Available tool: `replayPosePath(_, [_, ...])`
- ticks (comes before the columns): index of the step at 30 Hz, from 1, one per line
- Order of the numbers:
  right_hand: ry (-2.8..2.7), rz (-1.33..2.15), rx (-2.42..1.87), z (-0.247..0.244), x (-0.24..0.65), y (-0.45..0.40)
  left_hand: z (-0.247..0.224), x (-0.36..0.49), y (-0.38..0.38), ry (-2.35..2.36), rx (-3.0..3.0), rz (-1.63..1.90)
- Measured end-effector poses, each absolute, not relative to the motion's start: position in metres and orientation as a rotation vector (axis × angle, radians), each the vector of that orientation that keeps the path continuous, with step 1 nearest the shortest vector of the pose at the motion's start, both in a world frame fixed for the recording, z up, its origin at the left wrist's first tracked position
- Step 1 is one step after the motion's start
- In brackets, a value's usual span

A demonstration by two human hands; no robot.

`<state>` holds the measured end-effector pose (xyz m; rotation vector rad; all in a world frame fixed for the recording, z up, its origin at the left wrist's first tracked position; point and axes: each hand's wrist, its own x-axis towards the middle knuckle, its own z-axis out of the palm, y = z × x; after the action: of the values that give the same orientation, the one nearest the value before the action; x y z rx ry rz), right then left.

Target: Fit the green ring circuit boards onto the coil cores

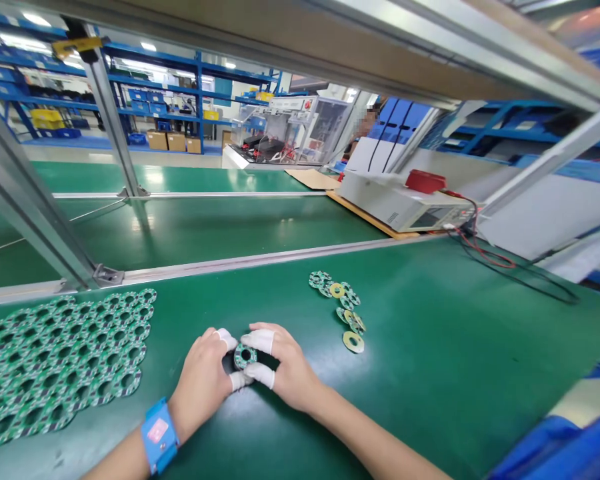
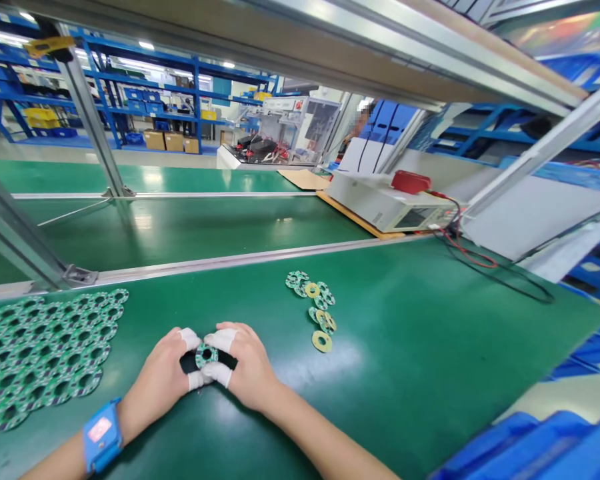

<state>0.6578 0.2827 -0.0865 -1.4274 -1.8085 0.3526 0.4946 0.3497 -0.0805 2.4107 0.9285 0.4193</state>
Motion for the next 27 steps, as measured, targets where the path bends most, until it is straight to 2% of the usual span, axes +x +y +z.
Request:
replayPosePath(12, [-1.674, 0.395, -1.413, -0.094, 0.654, 0.284, -0.083, 0.493, 0.351, 0.910, 2.435, 0.431])
replayPosePath(27, [-1.872, 0.300, -1.464, -0.078, 0.651, 0.282, -0.084, 0.494, 0.351, 0.929, 2.431, 0.468])
